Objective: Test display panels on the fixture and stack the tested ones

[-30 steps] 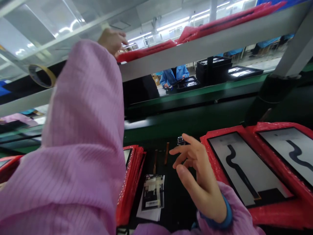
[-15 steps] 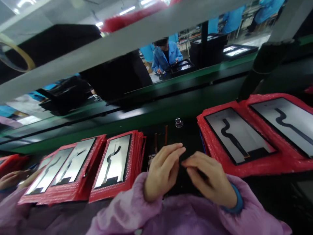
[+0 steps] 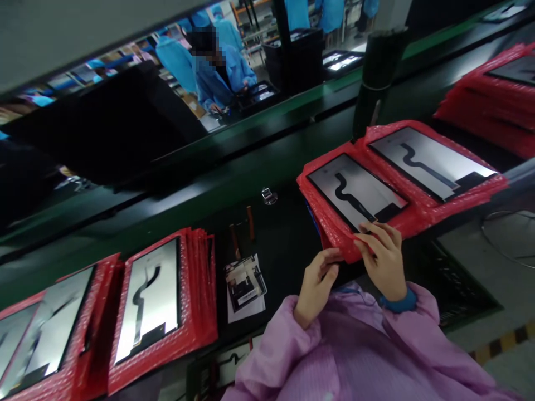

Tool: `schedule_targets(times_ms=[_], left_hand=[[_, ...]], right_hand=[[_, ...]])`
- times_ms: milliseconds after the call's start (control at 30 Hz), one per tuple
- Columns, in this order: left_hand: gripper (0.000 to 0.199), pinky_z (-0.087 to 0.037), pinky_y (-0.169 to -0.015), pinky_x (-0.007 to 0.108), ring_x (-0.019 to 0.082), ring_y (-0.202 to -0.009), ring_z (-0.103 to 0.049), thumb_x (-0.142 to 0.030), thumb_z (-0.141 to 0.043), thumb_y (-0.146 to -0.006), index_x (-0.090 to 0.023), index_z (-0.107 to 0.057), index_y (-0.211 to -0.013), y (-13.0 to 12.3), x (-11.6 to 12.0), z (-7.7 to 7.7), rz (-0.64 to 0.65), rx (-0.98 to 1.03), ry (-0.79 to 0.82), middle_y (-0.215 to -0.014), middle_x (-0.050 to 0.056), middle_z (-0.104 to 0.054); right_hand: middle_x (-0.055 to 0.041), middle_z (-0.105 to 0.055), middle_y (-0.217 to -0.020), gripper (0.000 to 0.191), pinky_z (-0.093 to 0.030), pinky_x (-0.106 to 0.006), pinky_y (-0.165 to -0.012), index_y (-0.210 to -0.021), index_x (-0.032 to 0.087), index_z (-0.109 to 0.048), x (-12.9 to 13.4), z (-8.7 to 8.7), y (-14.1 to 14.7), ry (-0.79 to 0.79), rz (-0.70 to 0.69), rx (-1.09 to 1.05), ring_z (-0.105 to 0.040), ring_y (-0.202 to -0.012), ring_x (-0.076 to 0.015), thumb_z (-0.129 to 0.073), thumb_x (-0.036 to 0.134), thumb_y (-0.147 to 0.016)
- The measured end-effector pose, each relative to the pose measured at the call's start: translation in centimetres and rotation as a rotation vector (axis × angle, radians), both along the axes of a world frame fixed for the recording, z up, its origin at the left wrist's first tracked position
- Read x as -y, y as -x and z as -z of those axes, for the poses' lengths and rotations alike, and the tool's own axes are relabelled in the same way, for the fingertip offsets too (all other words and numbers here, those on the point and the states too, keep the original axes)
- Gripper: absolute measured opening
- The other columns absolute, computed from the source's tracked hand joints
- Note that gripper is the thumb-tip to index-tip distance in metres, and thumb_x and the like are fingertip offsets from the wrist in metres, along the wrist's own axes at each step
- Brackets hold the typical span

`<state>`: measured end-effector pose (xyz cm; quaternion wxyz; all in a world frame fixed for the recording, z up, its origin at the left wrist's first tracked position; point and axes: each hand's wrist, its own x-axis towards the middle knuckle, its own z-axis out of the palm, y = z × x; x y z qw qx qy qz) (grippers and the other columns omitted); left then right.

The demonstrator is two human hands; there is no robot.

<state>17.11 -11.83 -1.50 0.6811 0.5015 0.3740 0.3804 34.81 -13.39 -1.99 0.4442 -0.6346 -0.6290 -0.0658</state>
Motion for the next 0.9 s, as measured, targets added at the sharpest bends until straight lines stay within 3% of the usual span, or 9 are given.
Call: schedule_targets(times_ms=[200, 300, 433, 567, 633, 767, 833, 900], left_hand=[[0.055, -0.052, -0.094, 0.035, 0.021, -0.101, -0.067, -0.051, -0.076, -0.080, -0.017, -0.062, -0.122, -1.8, -1.6, -1.0, -0.070, 0.231, 0.223, -0.112, 0.008, -0.070], [0.045, -0.052, -0.077, 0.024, 0.011, -0.079, -0.063, -0.050, -0.080, -0.076, -0.016, -0.065, -0.102, -2.6, -2.2, -1.5, -0.121, 0.293, 0.302, -0.093, 0.001, -0.067], [0.045, -0.041, -0.058, 0.016, 0.004, -0.059, -0.048, -0.044, -0.087, -0.067, -0.015, -0.056, -0.081, -3.4, -3.1, -1.6, -0.189, 0.302, 0.373, -0.070, -0.007, -0.053], [0.040, -0.049, -0.075, 0.022, 0.009, -0.075, -0.061, -0.036, -0.084, -0.068, -0.014, -0.063, -0.094, -4.2, -3.7, -1.5, -0.225, 0.243, 0.296, -0.085, 0.000, -0.067], [0.039, -0.052, -0.082, 0.027, 0.014, -0.083, -0.065, -0.035, -0.081, -0.069, -0.014, -0.065, -0.098, -4.0, -3.7, -1.6, -0.275, 0.230, 0.256, -0.093, 0.003, -0.071], [0.042, -0.054, -0.083, 0.032, 0.020, -0.088, -0.070, -0.037, -0.083, -0.066, -0.015, -0.067, -0.097, -1.0, -2.6, -1.2, -0.361, 0.198, 0.278, -0.093, 0.005, -0.074], [0.047, -0.056, -0.078, 0.031, 0.020, -0.084, -0.071, -0.039, -0.085, -0.062, -0.016, -0.068, -0.100, 1.9, -1.4, -0.4, -0.426, 0.166, 0.327, -0.092, 0.005, -0.075], [0.048, -0.056, -0.070, 0.027, 0.018, -0.078, -0.071, -0.040, -0.089, -0.059, -0.016, -0.069, -0.096, 5.0, 0.0, 0.7, -0.515, 0.127, 0.381, -0.090, 0.004, -0.076]], right_hand=[[-0.0056, -0.072, -0.112, 0.009, -0.043, -0.055, -0.106, -0.091, 0.023, -0.068, 0.3, -0.3, 2.1, -0.098, -0.026, -0.096, -0.055, -0.115, -0.0265, -0.063, 0.016, -0.091], [-0.0044, -0.072, -0.108, 0.011, -0.042, -0.054, -0.108, -0.092, 0.023, -0.066, 0.7, -0.2, 3.8, -0.088, -0.047, -0.075, -0.056, -0.112, -0.0248, -0.063, 0.013, -0.090], [-0.0031, -0.072, -0.103, 0.012, -0.043, -0.052, -0.109, -0.094, 0.024, -0.065, 1.2, -0.1, 5.4, -0.089, -0.066, -0.055, -0.057, -0.110, -0.0234, -0.063, 0.014, -0.090], [-0.0041, -0.070, -0.106, 0.014, -0.044, -0.051, -0.107, -0.099, 0.025, -0.065, 1.9, 0.2, 5.1, -0.109, -0.075, -0.051, -0.057, -0.112, -0.0244, -0.064, 0.015, -0.089], [-0.0072, -0.067, -0.117, 0.016, -0.041, -0.055, -0.107, -0.106, 0.025, -0.064, 2.3, 0.4, 4.5, -0.127, 0.023, -0.065, -0.055, -0.117, -0.0273, -0.063, 0.021, -0.091], [-0.0147, -0.054, -0.138, 0.040, -0.031, -0.064, -0.110, -0.130, 0.023, -0.056, 3.7, 0.4, 3.2, -0.136, 0.293, -0.225, -0.045, -0.131, -0.0342, -0.062, 0.034, -0.092], [-0.0148, -0.049, -0.143, 0.049, -0.041, -0.056, -0.105, -0.138, 0.024, -0.051, 4.5, 0.5, 3.1, -0.075, 0.236, -0.422, -0.047, -0.130, -0.0320, -0.062, 0.036, -0.092], [-0.0123, -0.052, -0.141, 0.050, -0.051, -0.044, -0.097, -0.141, 0.026, -0.050, 5.1, 0.7, 3.4, 0.085, 0.097, -0.684, -0.055, -0.123, -0.0267, -0.060, 0.039, -0.093]])
